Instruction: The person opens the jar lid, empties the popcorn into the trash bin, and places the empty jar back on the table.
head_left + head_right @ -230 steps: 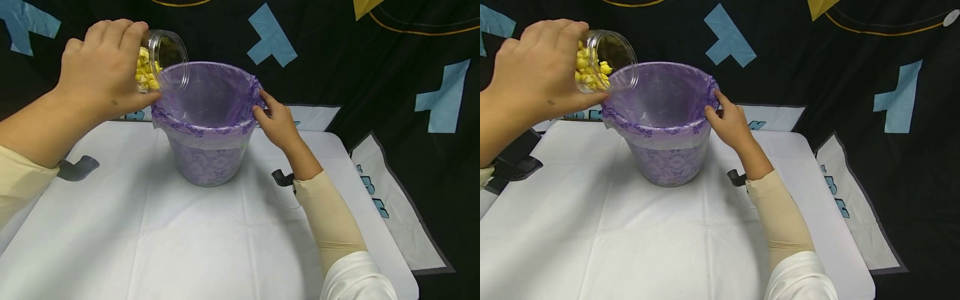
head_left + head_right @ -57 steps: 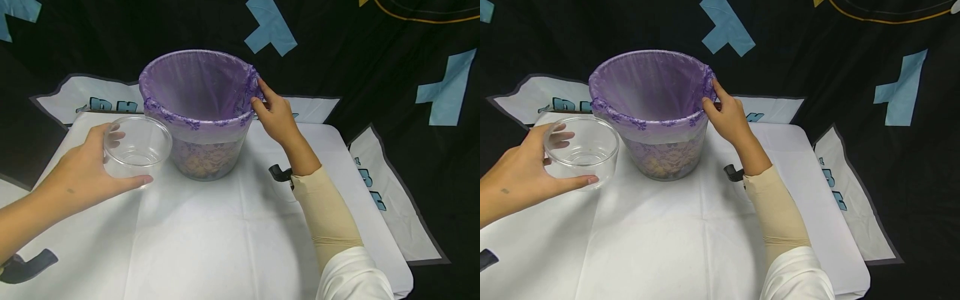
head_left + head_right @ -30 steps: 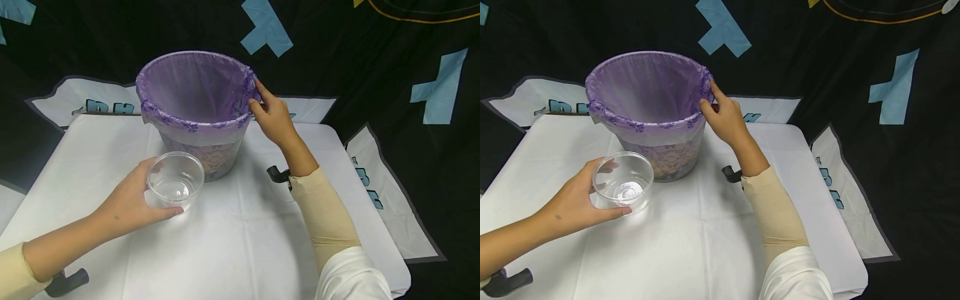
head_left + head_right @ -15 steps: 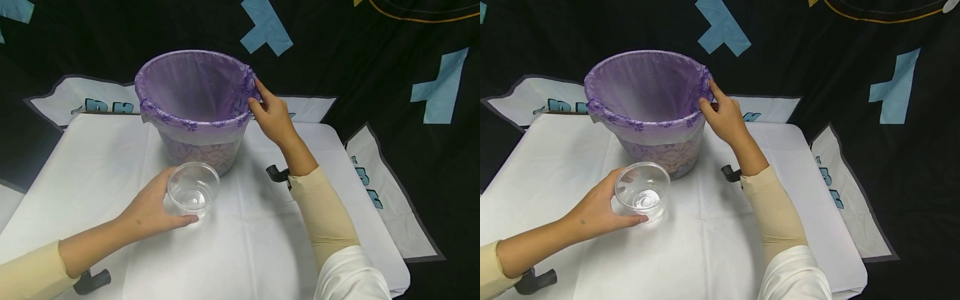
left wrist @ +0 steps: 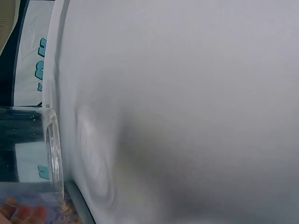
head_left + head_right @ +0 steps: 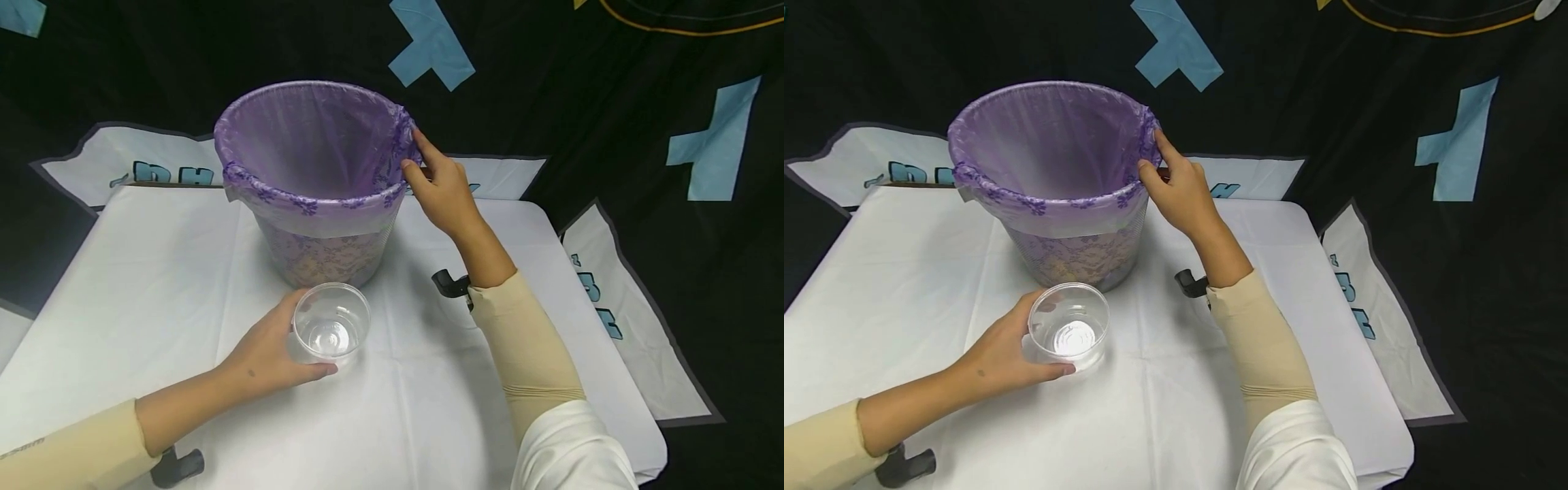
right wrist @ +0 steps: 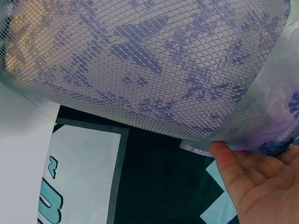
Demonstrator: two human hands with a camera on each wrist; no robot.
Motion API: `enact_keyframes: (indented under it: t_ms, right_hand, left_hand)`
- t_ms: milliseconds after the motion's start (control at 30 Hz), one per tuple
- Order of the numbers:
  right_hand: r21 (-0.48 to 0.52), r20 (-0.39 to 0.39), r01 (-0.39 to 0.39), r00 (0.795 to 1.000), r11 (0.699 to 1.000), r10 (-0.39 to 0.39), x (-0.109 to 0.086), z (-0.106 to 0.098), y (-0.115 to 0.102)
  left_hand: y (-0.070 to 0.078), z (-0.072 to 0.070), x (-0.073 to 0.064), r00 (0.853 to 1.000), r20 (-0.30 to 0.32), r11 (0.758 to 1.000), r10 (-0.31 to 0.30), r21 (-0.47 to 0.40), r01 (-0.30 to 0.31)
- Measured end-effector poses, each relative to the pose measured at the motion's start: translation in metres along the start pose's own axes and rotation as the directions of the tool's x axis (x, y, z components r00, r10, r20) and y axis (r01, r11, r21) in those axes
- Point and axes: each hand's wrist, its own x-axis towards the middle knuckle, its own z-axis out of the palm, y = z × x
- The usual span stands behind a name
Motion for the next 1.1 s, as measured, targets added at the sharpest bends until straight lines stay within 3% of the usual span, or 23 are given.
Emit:
enact_keyframes:
  t_ms: [367, 700, 1100]
  right_hand:
    - [0.033, 0.018, -0.003, 1.000, 0.999, 0.003, 0.000, 0.000, 0.000]
    - [-0.010, 0.002, 0.002, 1.000, 1.000, -0.002, -0.001, -0.001, -0.001]
    - [-0.003, -0.001, 0.002, 1.000, 1.000, -0.002, 0.000, 0.000, 0.001]
  left_hand:
    - [-0.003, 0.017, -0.003, 0.999, 0.037, 1.000, -0.011, -0.018, 0.011]
    - [-0.006, 0.030, -0.006, 0.997, 0.075, 0.999, -0.010, -0.030, 0.013]
    - [-0.005, 0.033, -0.005, 0.988, 0.155, 1.000, 0.000, -0.020, 0.003]
